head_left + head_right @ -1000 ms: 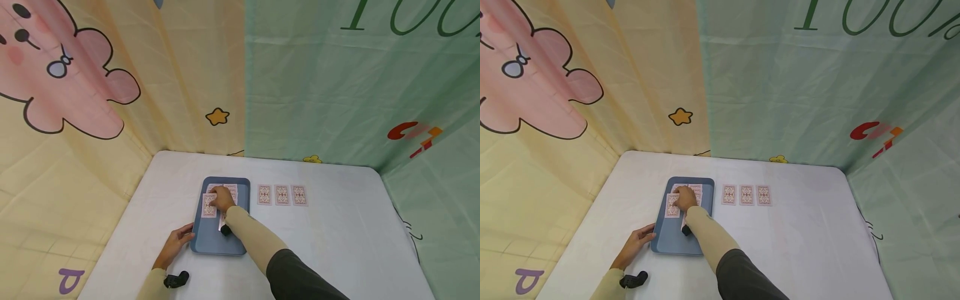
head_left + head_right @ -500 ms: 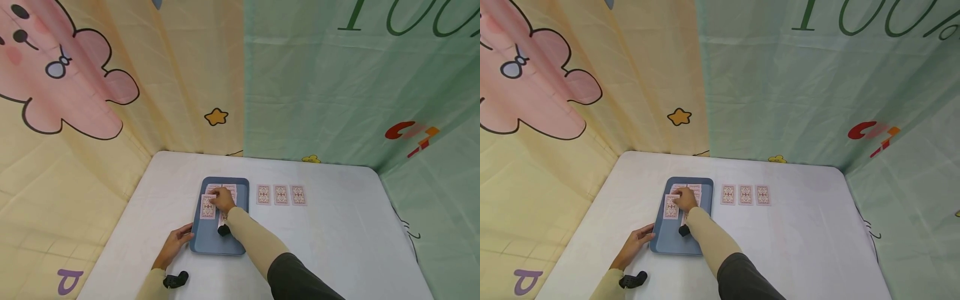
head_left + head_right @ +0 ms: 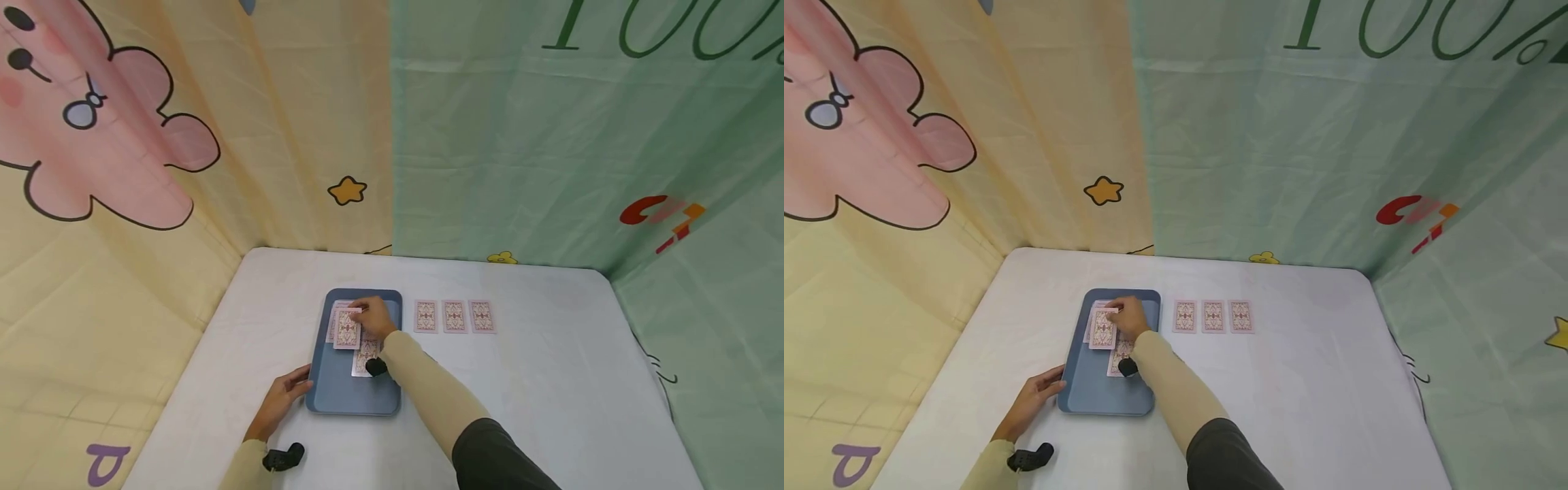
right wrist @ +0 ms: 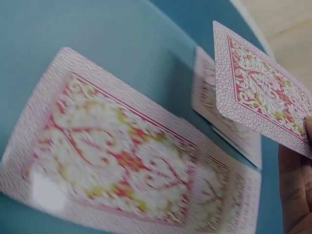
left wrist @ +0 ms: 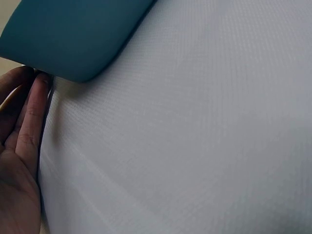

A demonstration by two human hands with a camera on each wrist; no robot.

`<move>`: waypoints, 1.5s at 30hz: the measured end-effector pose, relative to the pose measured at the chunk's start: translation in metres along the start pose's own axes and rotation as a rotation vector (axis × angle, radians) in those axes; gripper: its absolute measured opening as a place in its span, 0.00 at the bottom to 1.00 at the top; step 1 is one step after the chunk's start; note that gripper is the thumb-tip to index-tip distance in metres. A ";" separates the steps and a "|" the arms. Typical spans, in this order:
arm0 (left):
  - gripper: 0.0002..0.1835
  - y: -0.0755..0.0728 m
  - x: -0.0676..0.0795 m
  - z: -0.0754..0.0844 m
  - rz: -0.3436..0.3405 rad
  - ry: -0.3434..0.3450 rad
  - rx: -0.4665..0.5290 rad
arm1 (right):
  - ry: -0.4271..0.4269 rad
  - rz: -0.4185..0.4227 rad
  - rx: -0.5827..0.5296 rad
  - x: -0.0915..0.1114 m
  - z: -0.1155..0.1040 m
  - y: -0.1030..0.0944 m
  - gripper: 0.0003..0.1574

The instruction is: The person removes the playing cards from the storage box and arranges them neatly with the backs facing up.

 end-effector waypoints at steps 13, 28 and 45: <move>0.28 0.000 0.003 -0.005 0.037 -0.027 -0.018 | 0.059 0.037 -0.082 0.004 0.006 -0.063 0.12; 0.29 -0.004 0.004 -0.005 0.046 -0.065 -0.044 | 0.210 0.255 -0.121 0.028 0.059 -0.159 0.15; 0.28 0.000 -0.003 0.000 0.013 -0.059 -0.033 | 0.353 0.382 -0.057 0.074 0.109 -0.250 0.19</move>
Point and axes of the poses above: each hand's wrist, its own x-axis away from the middle knuckle, its own y-axis out of the palm, z = x × y, the point moved 1 cm from there along -x, towards the middle knuckle, and after that the axes turned 2 degrees about -z, right-handed, at the moved point
